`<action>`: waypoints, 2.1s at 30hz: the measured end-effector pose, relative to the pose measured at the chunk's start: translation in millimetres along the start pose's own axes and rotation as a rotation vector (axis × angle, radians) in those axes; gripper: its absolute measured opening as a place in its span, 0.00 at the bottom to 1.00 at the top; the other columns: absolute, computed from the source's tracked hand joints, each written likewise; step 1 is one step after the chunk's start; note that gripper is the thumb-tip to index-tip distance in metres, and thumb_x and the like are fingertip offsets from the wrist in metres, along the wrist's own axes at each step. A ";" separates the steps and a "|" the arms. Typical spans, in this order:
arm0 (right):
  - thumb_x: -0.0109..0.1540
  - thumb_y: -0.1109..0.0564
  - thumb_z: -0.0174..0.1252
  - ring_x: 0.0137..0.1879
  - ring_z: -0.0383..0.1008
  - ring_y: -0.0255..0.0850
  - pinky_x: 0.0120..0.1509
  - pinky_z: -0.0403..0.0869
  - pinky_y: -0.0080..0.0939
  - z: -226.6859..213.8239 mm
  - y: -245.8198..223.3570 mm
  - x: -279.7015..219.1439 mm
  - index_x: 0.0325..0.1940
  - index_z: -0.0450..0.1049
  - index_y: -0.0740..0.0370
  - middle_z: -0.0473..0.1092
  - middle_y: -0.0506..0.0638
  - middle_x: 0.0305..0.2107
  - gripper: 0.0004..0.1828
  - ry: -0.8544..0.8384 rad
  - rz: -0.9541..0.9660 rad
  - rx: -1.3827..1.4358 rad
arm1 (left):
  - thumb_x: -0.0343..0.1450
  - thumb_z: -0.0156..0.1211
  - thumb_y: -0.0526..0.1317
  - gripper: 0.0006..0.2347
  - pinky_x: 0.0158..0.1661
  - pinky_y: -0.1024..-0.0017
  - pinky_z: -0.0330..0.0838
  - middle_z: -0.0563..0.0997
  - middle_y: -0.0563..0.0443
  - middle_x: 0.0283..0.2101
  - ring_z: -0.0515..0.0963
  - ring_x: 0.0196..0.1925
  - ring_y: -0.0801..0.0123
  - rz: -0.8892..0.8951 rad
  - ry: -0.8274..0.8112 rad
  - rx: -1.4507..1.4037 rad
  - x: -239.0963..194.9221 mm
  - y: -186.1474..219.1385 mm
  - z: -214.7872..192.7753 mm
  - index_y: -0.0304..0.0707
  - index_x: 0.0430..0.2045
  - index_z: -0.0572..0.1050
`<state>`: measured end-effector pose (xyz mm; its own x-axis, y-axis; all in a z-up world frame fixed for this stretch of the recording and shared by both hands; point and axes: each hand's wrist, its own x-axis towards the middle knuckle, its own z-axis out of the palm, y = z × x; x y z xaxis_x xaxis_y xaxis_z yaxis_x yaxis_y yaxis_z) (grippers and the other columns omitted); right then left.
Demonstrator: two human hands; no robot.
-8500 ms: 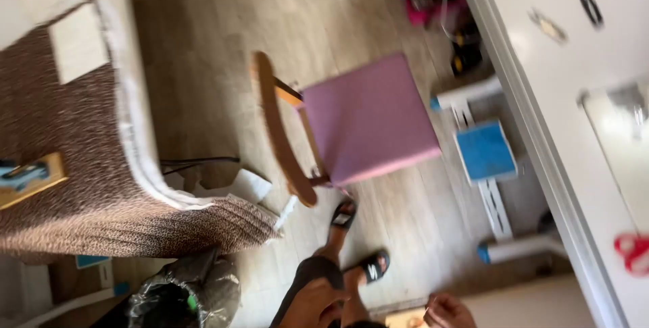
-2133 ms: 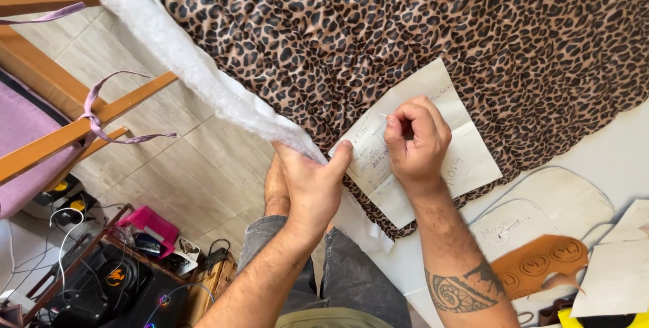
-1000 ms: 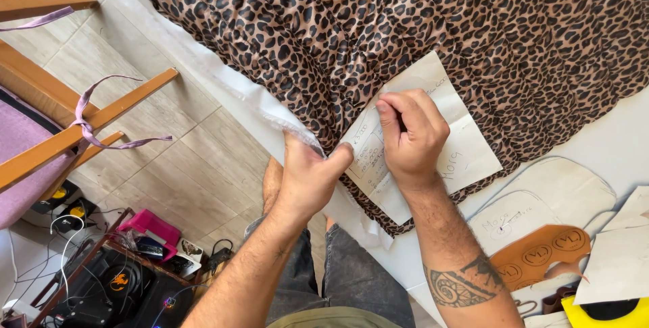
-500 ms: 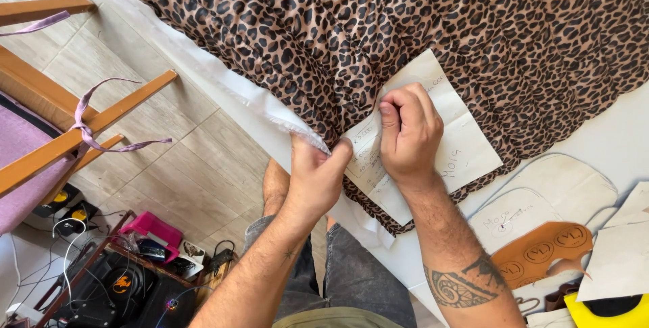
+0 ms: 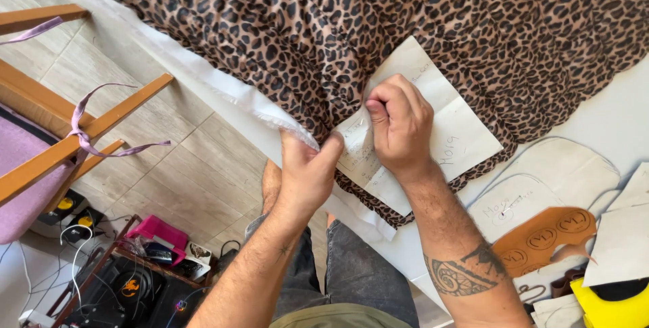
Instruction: Cutting out a pattern piece from leopard-print fabric using scissors and a paper template.
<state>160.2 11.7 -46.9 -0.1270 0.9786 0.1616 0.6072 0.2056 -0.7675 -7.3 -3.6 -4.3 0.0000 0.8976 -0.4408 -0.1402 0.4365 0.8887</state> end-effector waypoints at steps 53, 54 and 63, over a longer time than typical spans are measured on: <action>0.63 0.54 0.64 0.26 0.64 0.40 0.32 0.66 0.40 -182.6 -40.9 -439.2 0.25 0.68 0.65 0.67 0.50 0.22 0.17 0.202 0.702 -0.369 | 0.64 0.68 0.28 0.26 0.55 0.71 0.82 0.78 0.50 0.49 0.82 0.52 0.66 -0.338 0.323 -0.106 -153.8 -98.5 45.3 0.35 0.58 0.67; 0.63 0.58 0.66 0.29 0.69 0.39 0.36 0.73 0.38 -185.6 -37.4 -428.9 0.32 0.76 0.67 0.72 0.52 0.28 0.09 0.211 0.668 -0.368 | 0.64 0.66 0.28 0.28 0.59 0.69 0.80 0.78 0.47 0.55 0.81 0.58 0.63 -0.335 0.321 -0.096 -153.9 -96.7 48.3 0.35 0.61 0.66; 0.66 0.65 0.64 0.39 0.72 0.45 0.45 0.74 0.42 -183.7 27.2 -284.8 0.44 0.79 0.70 0.71 0.53 0.34 0.04 0.312 0.424 -0.407 | 0.61 0.72 0.29 0.24 0.50 0.71 0.83 0.80 0.51 0.43 0.83 0.47 0.66 -0.347 0.359 -0.077 -153.9 -103.4 43.3 0.35 0.51 0.70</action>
<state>357.0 -261.5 0.2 0.3838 0.9161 0.1159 0.8100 -0.2738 -0.5185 50.1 -184.2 -22.9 -0.2790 0.6168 -0.7360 -0.2652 0.6872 0.6763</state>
